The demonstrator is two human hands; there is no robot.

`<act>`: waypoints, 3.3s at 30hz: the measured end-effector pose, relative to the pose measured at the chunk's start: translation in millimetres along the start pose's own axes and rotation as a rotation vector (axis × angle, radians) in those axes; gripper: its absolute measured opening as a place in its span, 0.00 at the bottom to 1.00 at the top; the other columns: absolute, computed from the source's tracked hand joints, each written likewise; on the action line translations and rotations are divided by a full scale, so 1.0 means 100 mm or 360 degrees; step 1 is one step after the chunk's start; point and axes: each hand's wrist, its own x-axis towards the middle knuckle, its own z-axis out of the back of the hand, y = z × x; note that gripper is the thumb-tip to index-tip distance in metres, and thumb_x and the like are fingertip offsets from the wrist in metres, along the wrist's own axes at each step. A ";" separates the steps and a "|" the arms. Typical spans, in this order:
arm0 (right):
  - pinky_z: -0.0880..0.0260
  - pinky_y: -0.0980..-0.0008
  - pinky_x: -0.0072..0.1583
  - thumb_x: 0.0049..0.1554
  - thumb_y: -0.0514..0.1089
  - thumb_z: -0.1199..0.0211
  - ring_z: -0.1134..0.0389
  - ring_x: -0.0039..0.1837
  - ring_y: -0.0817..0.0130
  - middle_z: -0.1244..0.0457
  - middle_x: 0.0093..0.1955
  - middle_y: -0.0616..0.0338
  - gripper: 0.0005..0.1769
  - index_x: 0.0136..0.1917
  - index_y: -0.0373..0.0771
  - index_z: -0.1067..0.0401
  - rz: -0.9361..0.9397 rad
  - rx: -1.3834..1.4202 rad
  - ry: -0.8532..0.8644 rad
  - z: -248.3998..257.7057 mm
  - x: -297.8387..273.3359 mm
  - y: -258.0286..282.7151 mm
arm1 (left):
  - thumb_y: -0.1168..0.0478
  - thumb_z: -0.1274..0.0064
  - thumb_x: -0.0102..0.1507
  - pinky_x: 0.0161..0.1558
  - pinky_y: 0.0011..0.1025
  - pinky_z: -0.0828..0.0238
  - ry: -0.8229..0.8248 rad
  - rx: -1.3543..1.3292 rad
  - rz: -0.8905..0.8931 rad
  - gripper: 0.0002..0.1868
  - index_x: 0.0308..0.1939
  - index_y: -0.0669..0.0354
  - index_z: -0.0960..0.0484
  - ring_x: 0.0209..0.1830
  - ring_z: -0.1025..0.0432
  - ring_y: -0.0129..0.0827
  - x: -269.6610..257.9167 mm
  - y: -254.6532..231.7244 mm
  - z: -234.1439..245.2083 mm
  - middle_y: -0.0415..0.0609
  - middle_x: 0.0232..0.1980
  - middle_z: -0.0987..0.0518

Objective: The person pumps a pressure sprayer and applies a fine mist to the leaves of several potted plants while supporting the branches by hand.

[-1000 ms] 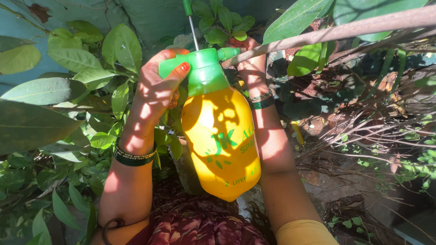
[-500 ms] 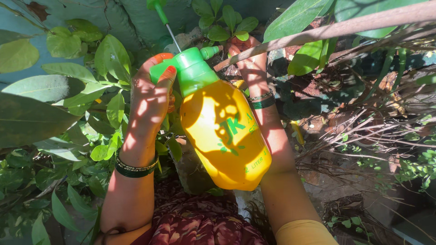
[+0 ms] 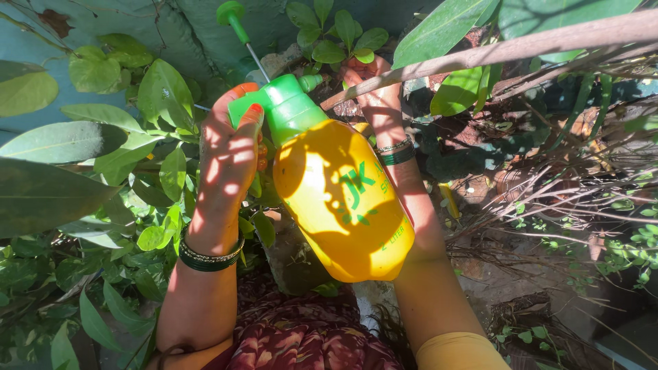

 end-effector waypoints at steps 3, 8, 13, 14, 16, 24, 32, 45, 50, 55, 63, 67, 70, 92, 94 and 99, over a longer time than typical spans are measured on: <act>0.23 0.70 0.57 0.60 0.36 0.28 0.27 0.56 0.71 0.31 0.56 0.57 0.20 0.63 0.34 0.32 -0.0031 -0.0400 -0.0018 0.06 -0.04 0.09 | 0.64 0.50 0.67 0.37 0.25 0.29 0.0024 0.0131 0.0041 0.18 0.60 0.63 0.23 0.34 0.26 0.24 -0.01 -0.11 -0.03 0.43 0.40 0.17; 0.25 0.70 0.54 0.58 0.36 0.27 0.28 0.50 0.71 0.30 0.50 0.58 0.12 0.55 0.33 0.24 -0.0171 -0.0214 -0.0007 0.03 0.06 0.15 | 0.62 0.50 0.69 0.37 0.26 0.31 0.0081 0.0262 -0.0041 0.16 0.59 0.62 0.21 0.34 0.30 0.25 0.00 -0.21 -0.07 0.44 0.39 0.19; 0.25 0.71 0.53 0.56 0.36 0.26 0.28 0.50 0.71 0.30 0.50 0.59 0.14 0.54 0.33 0.25 -0.0140 -0.0171 -0.0054 0.01 0.06 0.14 | 0.61 0.51 0.68 0.37 0.26 0.31 0.0086 0.0236 -0.0063 0.17 0.60 0.60 0.21 0.34 0.29 0.24 0.01 -0.18 -0.08 0.44 0.40 0.18; 0.25 0.71 0.54 0.57 0.36 0.26 0.28 0.51 0.71 0.30 0.50 0.58 0.14 0.55 0.33 0.24 -0.0129 -0.0259 -0.0055 0.01 0.06 0.15 | 0.62 0.50 0.69 0.40 0.26 0.29 0.0066 0.0312 -0.0172 0.16 0.61 0.61 0.21 0.37 0.27 0.25 0.01 -0.19 -0.08 0.44 0.42 0.17; 0.24 0.71 0.55 0.57 0.37 0.27 0.28 0.51 0.71 0.29 0.51 0.58 0.14 0.55 0.33 0.24 -0.0121 -0.0347 -0.0057 -0.02 0.02 0.19 | 0.62 0.49 0.71 0.43 0.26 0.27 0.0046 0.0388 -0.0278 0.16 0.61 0.62 0.21 0.40 0.24 0.26 -0.02 -0.22 -0.09 0.45 0.45 0.16; 0.28 0.59 0.69 0.57 0.49 0.29 0.32 0.67 0.62 0.36 0.66 0.51 0.28 0.65 0.35 0.32 -0.0456 0.1081 0.0428 -0.02 -0.23 0.68 | 0.61 0.54 0.69 0.29 0.28 0.26 0.0084 0.0317 0.0078 0.20 0.65 0.61 0.26 0.25 0.24 0.27 -0.18 -0.40 -0.08 0.45 0.33 0.18; 0.30 0.61 0.71 0.63 0.42 0.33 0.34 0.71 0.63 0.39 0.71 0.52 0.24 0.69 0.31 0.34 -0.0196 -0.0377 0.0591 -0.11 -0.89 2.07 | 0.59 0.53 0.69 0.37 0.29 0.24 0.0121 0.0420 -0.0096 0.26 0.71 0.63 0.31 0.32 0.23 0.30 -0.41 -0.51 -0.07 0.50 0.34 0.18; 0.35 0.56 0.68 0.57 0.48 0.31 0.36 0.70 0.46 0.40 0.70 0.37 0.47 0.79 0.28 0.51 0.0235 -0.1304 0.1047 -1.25 -1.19 3.34 | 0.55 0.55 0.73 0.34 0.32 0.28 0.0352 0.0811 -0.0434 0.25 0.70 0.65 0.35 0.34 0.23 0.35 -0.72 -0.81 -0.29 0.52 0.37 0.18; 0.35 0.53 0.68 0.57 0.44 0.36 0.37 0.69 0.41 0.40 0.67 0.36 0.38 0.75 0.30 0.46 0.0276 -0.1579 0.0964 -1.07 -1.15 3.14 | 0.65 0.52 0.72 0.28 0.33 0.32 0.0447 0.0700 -0.1054 0.33 0.78 0.75 0.46 0.25 0.28 0.36 -0.76 -0.71 -0.40 0.54 0.32 0.22; 0.34 0.52 0.65 0.61 0.43 0.39 0.37 0.67 0.42 0.40 0.66 0.33 0.33 0.73 0.29 0.46 0.0399 -0.1591 0.1065 -1.00 -1.01 3.13 | 0.63 0.54 0.73 0.21 0.41 0.37 0.0615 0.0908 -0.0464 0.27 0.74 0.70 0.39 0.16 0.27 0.45 -0.75 -0.85 -0.47 0.61 0.22 0.25; 0.32 0.66 0.50 0.69 0.54 0.47 0.33 0.48 0.68 0.35 0.47 0.54 0.26 0.69 0.32 0.40 -0.0149 -0.1371 0.1007 -0.88 -0.93 3.41 | 0.67 0.53 0.71 0.39 0.31 0.24 0.0318 0.0302 -0.0950 0.24 0.72 0.65 0.33 0.32 0.22 0.36 -0.75 -0.72 -0.35 0.53 0.36 0.18; 0.32 0.64 0.47 0.66 0.57 0.49 0.33 0.41 0.69 0.34 0.40 0.53 0.26 0.69 0.38 0.36 -0.0457 -0.1630 0.0921 -0.82 -0.91 3.50 | 0.67 0.51 0.74 0.49 0.30 0.19 -0.0030 0.0174 -0.0884 0.17 0.67 0.63 0.26 0.40 0.18 0.35 -0.63 -0.38 -0.47 0.50 0.43 0.16; 0.32 0.63 0.48 0.65 0.56 0.48 0.32 0.42 0.66 0.32 0.42 0.53 0.26 0.69 0.38 0.36 -0.0525 -0.1692 0.1031 -0.81 -0.89 3.57 | 0.67 0.46 0.70 0.48 0.29 0.21 -0.0246 0.0459 -0.0933 0.11 0.57 0.61 0.22 0.42 0.18 0.36 -0.48 -0.14 -0.54 0.53 0.53 0.18; 0.36 0.61 0.40 0.60 0.58 0.46 0.36 0.33 0.63 0.37 0.33 0.54 0.21 0.54 0.39 0.28 -0.0931 -0.1754 0.1228 -1.01 -0.88 3.31 | 0.60 0.40 0.62 0.80 0.49 0.53 0.0185 0.1821 -0.1334 0.06 0.42 0.55 0.16 0.75 0.36 0.41 -0.87 0.69 -0.27 0.45 0.55 0.21; 0.36 0.61 0.40 0.60 0.58 0.47 0.36 0.33 0.62 0.37 0.33 0.54 0.22 0.55 0.40 0.28 -0.0985 -0.1742 0.1247 -1.00 -0.90 3.29 | 0.59 0.40 0.62 0.79 0.52 0.53 0.0241 0.1725 -0.1272 0.05 0.38 0.56 0.16 0.75 0.37 0.44 -0.87 0.72 -0.23 0.44 0.54 0.21; 0.33 0.65 0.42 0.62 0.61 0.47 0.32 0.38 0.67 0.33 0.36 0.55 0.25 0.61 0.40 0.29 -0.0892 -0.1601 0.1277 -0.98 -1.01 3.24 | 0.51 0.36 0.60 0.78 0.55 0.55 0.0357 0.1472 -0.1282 0.13 0.33 0.56 0.16 0.75 0.40 0.49 -0.84 0.77 -0.14 0.47 0.57 0.21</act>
